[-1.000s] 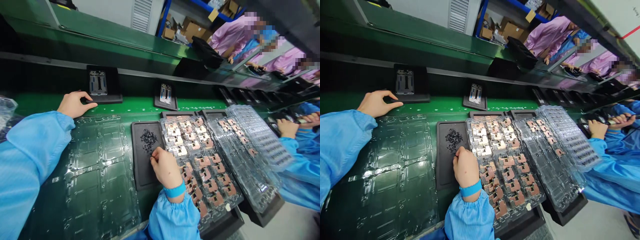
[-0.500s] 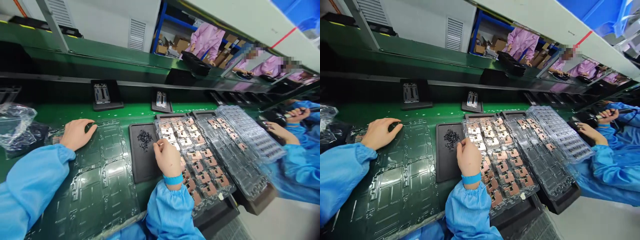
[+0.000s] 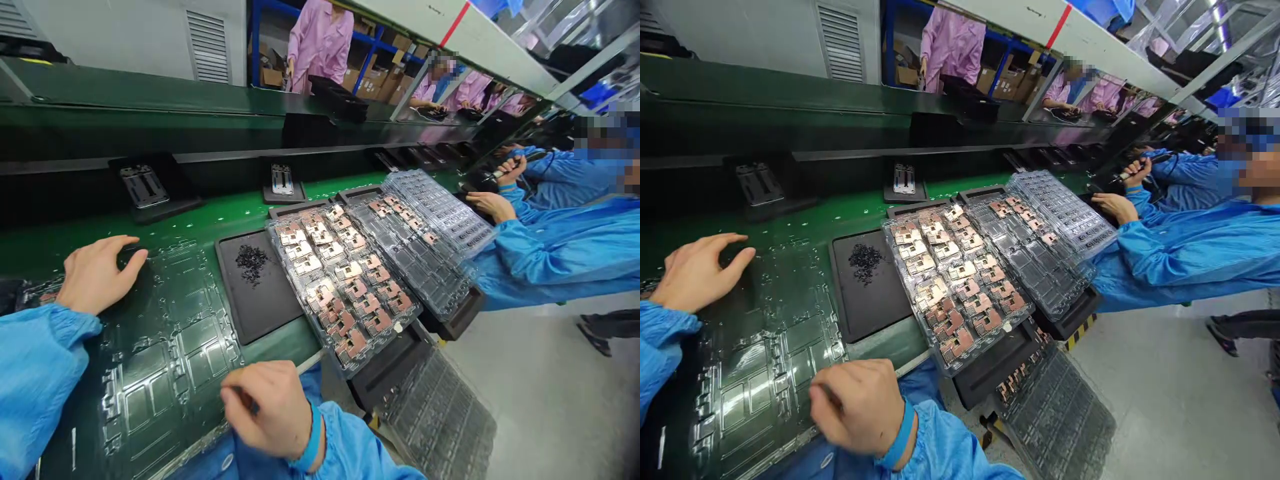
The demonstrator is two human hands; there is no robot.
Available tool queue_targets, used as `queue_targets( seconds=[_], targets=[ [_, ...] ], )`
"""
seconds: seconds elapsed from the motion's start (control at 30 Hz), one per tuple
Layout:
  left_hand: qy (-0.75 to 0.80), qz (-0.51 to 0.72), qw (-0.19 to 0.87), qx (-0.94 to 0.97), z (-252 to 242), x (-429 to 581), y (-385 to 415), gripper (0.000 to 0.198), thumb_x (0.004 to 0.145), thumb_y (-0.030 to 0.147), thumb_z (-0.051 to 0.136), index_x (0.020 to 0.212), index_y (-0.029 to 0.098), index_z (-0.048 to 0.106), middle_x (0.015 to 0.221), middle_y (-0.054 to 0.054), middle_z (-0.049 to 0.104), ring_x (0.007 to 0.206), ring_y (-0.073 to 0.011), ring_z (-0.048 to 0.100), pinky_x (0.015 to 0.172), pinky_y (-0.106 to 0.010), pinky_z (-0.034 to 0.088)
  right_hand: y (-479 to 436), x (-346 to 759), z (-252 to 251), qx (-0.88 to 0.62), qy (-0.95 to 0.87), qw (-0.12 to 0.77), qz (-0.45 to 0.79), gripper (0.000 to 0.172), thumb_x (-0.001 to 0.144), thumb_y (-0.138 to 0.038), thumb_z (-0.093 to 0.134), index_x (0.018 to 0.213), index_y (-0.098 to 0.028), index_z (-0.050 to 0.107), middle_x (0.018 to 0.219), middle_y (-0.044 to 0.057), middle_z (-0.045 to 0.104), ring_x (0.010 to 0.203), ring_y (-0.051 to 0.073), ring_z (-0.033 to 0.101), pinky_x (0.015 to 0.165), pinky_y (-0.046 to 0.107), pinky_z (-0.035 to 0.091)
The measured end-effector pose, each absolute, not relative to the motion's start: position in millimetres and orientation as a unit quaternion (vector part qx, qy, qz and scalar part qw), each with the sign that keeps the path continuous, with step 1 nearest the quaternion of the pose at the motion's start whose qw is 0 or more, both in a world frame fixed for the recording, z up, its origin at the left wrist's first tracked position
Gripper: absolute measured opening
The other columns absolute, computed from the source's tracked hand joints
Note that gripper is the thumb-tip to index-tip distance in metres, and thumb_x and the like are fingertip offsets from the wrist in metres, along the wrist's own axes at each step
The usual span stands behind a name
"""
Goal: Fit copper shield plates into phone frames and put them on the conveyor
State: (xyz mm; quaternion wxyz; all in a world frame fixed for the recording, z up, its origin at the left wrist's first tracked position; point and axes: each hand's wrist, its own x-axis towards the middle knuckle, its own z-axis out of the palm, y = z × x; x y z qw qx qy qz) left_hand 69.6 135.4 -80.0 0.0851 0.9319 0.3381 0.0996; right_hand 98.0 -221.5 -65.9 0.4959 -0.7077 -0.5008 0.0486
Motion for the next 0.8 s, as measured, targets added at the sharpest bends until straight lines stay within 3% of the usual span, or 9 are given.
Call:
queue_targets(
  seconds=[0.1,0.23,0.47,0.6,0.7,0.8],
  targets=[
    [0.305,0.114,0.108,0.939,-56,85,119,0.052,0.096,0.047,0.038,0.13,0.015,0.061,0.137,-0.015,0.064,0.133,-0.0365,0.054,0.113,-0.058,0.036,-225,103,-92,-0.726,-0.481,0.49,0.03,0.018,0.099,-0.025,0.051,0.09,-0.02,0.066,0.06,-0.005,0.056,0.051,0.012,0.052,0.054,0.026,0.039],
    [0.237,0.122,0.175,0.948,-22,106,82,0.045,0.099,0.044,0.039,0.128,0.02,0.063,0.129,-0.006,0.069,0.123,-0.0293,0.062,0.107,-0.043,0.047,-234,115,-107,-0.737,-0.47,0.485,0.025,0.019,0.1,-0.025,0.051,0.09,-0.02,0.067,0.058,-0.005,0.054,0.05,0.012,0.053,0.055,0.026,0.039],
    [0.153,0.063,0.193,0.967,5,93,66,0.041,0.104,0.043,0.036,0.129,0.031,0.066,0.129,0.004,0.07,0.117,-0.0164,0.066,0.103,-0.026,0.05,-242,124,-120,-0.702,-0.484,0.52,0.05,0.014,0.101,-0.019,0.055,0.096,-0.018,0.068,0.062,-0.003,0.056,0.05,0.014,0.053,0.052,0.026,0.038],
    [0.321,0.06,0.105,0.939,0,26,129,0.043,0.109,0.031,0.028,0.135,0.019,0.06,0.127,-0.009,0.069,0.112,-0.0204,0.067,0.102,-0.039,0.052,-240,134,-133,-0.681,-0.502,0.533,0.016,0.006,0.1,-0.02,0.061,0.101,-0.02,0.067,0.062,-0.003,0.057,0.046,0.014,0.053,0.051,0.025,0.043],
    [0.382,0.032,0.058,0.922,-19,-22,162,0.032,0.104,0.037,0.054,0.124,0.014,0.063,0.124,-0.012,0.067,0.113,-0.0253,0.065,0.102,-0.05,0.052,-239,135,-136,-0.663,-0.543,0.513,0.038,0.007,0.1,-0.019,0.061,0.103,-0.019,0.067,0.063,-0.003,0.057,0.047,0.014,0.054,0.052,0.026,0.045],
    [0.354,-0.006,0.056,0.933,-45,-41,174,0.031,0.099,0.036,0.064,0.121,0.015,0.065,0.123,-0.01,0.066,0.113,-0.0251,0.064,0.1,-0.049,0.053,-238,135,-136,-0.659,-0.566,0.493,0.045,0.008,0.101,-0.02,0.059,0.102,-0.019,0.067,0.062,-0.002,0.057,0.046,0.015,0.054,0.052,0.026,0.045]
  ],
)
